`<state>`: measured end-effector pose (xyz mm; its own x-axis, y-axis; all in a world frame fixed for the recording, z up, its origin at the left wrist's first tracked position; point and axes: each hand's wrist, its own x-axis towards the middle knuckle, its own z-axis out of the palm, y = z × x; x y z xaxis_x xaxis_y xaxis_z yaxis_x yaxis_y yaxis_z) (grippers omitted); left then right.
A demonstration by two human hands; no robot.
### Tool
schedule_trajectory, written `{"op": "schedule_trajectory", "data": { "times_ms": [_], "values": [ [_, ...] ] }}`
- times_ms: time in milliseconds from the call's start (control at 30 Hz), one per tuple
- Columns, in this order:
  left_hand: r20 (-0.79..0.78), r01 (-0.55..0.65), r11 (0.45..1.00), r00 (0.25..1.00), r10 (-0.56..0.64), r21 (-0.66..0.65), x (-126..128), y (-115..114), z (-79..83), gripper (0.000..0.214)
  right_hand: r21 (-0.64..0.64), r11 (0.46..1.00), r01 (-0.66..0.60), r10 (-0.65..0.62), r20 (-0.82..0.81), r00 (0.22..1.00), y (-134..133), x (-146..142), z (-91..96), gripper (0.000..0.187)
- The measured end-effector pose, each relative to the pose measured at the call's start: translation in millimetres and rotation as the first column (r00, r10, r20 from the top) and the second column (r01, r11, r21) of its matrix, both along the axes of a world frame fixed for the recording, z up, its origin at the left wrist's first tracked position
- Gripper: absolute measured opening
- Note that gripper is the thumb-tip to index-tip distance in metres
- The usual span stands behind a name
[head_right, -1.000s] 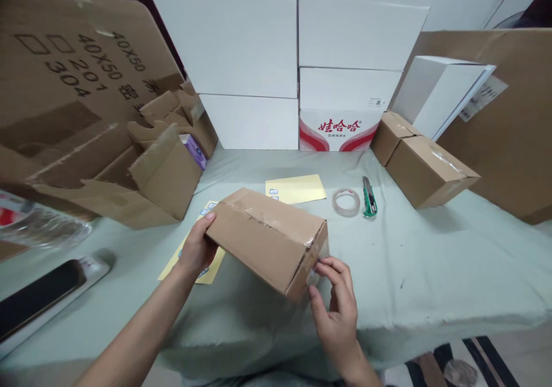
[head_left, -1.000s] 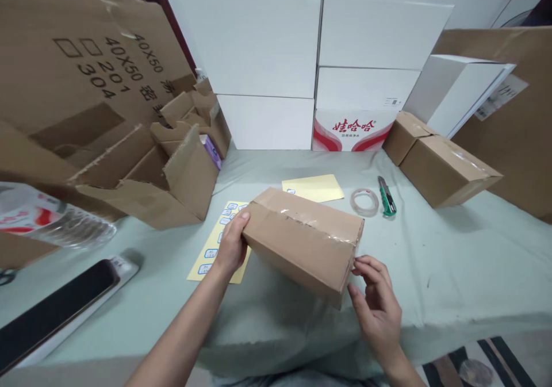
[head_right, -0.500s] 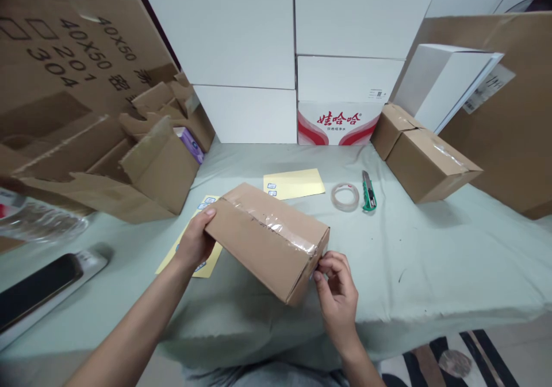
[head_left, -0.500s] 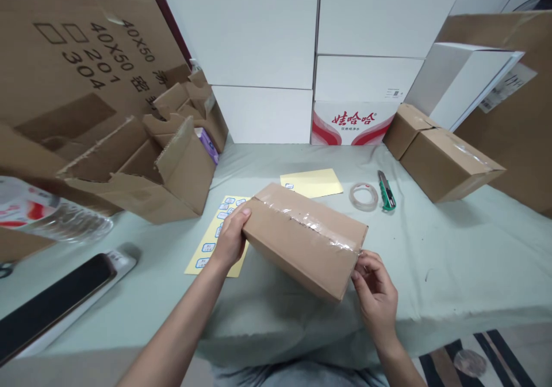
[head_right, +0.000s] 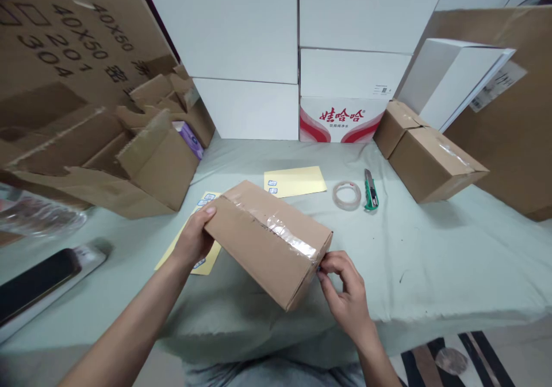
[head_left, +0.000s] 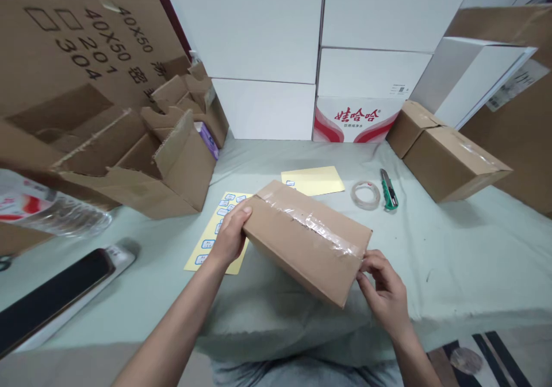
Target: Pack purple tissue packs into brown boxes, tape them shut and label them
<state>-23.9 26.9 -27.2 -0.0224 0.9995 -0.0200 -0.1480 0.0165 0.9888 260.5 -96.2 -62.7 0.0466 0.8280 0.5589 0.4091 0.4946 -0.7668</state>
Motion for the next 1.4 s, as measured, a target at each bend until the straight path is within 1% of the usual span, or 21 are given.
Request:
{"op": "schedule_trajectory", "data": {
  "times_ms": [167, 333, 400, 433, 467, 500, 533, 567, 600, 633, 700, 733, 800, 867, 933, 1000, 1067, 1133, 1200, 1300, 1400],
  "values": [
    [-0.021, 0.013, 1.0, 1.0, -0.012, 0.013, -2, 1, -1.2, 0.052, 0.087, 0.994, -0.064, 0.047, 0.176, 0.983, 3, 6, 8.9, 0.026],
    [-0.067, 0.037, 0.998, 0.997, -0.033, 0.059, -3, 0, -2.8, 0.048, 0.101, 0.987, -0.123, 0.093, 0.264, 0.96, 0, 2, 20.6, 0.024],
    [-0.094, 0.049, 0.996, 0.995, -0.042, 0.075, -4, -1, -3.2, 0.048, -0.005, 0.981, -0.195, 0.188, 0.283, 0.94, -7, 10, 25.3, 0.019],
    [-0.11, 0.059, 0.995, 0.993, -0.05, 0.079, -5, -2, -3.3, 0.049, -0.094, 0.961, -0.259, 0.276, 0.27, 0.923, -9, 19, 27.4, 0.014],
    [-0.128, 0.071, 0.994, 0.99, -0.06, 0.081, -6, -3, -3.4, 0.049, -0.193, 0.918, -0.346, 0.385, 0.232, 0.893, -10, 30, 29.3, 0.01],
    [-0.146, 0.085, 0.993, 0.987, -0.073, 0.081, -6, -4, -3.6, 0.05, -0.277, 0.862, -0.424, 0.478, 0.171, 0.861, -8, 43, 30.8, 0.015],
    [-0.163, 0.101, 0.992, 0.983, -0.087, 0.081, -7, -4, -3.9, 0.051, -0.338, 0.812, -0.475, 0.534, 0.104, 0.839, -1, 57, 31.9, 0.028],
    [-0.178, 0.115, 0.99, 0.979, -0.099, 0.082, -8, -5, -4.4, 0.051, -0.374, 0.785, -0.493, 0.548, 0.051, 0.835, 10, 70, 32.3, 0.042],
    [-0.192, 0.124, 0.989, 0.976, -0.106, 0.084, -8, -5, -5.2, 0.052, -0.394, 0.809, -0.436, 0.485, 0.029, 0.874, 26, 80, 32.0, 0.054],
    [-0.203, 0.129, 0.988, 0.973, -0.109, 0.087, -8, -5, -6.1, 0.053, -0.417, 0.843, -0.339, 0.392, 0.046, 0.919, 47, 86, 31.0, 0.06],
    [-0.225, 0.125, 0.987, 0.969, -0.1, 0.1, -7, -4, -7.5, 0.055, -0.454, 0.874, -0.17, 0.249, 0.12, 0.961, 100, 83, 26.9, 0.055],
    [-0.237, 0.12, 0.987, 0.967, -0.092, 0.108, -5, -5, -7.6, 0.055, -0.488, 0.868, -0.096, 0.206, 0.178, 0.962, 129, 72, 24.1, 0.047],
    [-0.265, 0.113, 0.985, 0.961, -0.076, 0.127, -1, -6, -5.7, 0.057, -0.563, 0.826, 0.002, 0.198, 0.294, 0.935, 184, 40, 18.1, 0.031],
    [-0.303, 0.109, 0.983, 0.951, -0.061, 0.145, 2, -11, -1.0, 0.058, -0.619, 0.781, 0.079, 0.218, 0.389, 0.895, 230, 1, 13.8, 0.03],
    [-0.354, 0.102, 0.982, 0.934, -0.04, 0.158, 0, -16, 4.4, 0.058, -0.642, 0.75, 0.16, 0.226, 0.475, 0.85, 259, -33, 11.7, 0.032],
    [-0.414, 0.079, 0.984, 0.91, -0.006, 0.16, -10, -20, 7.6, 0.058, -0.632, 0.737, 0.241, 0.217, 0.558, 0.801, 273, -55, 10.7, 0.034],
    [-0.486, 0.036, 0.989, 0.873, 0.04, 0.146, -30, -21, 6.2, 0.056, -0.596, 0.74, 0.312, 0.195, 0.634, 0.748, 275, -65, 9.8, 0.034],
    [-0.577, -0.011, 0.993, 0.813, 0.076, 0.116, -56, -16, -0.3, 0.05, -0.543, 0.761, 0.356, 0.167, 0.694, 0.701, 270, -67, 9.0, 0.035],
    [-0.678, -0.044, 0.996, 0.73, 0.085, 0.078, -82, -8, -10.6, 0.04, -0.486, 0.795, 0.363, 0.139, 0.728, 0.671, 262, -64, 9.1, 0.033],
    [-0.809, -0.04, 0.998, 0.585, 0.054, 0.038, -107, 5, -26.4, 0.027, -0.417, 0.854, 0.311, 0.107, 0.726, 0.679, 249, -49, 11.1, 0.029],
    [-0.887, 0.047, 0.999, 0.462, -0.008, 0.016, -107, 17, -34.7, 0.026, -0.388, 0.894, 0.225, 0.106, 0.67, 0.735, 229, -24, 14.5, 0.027]
  ]
}}
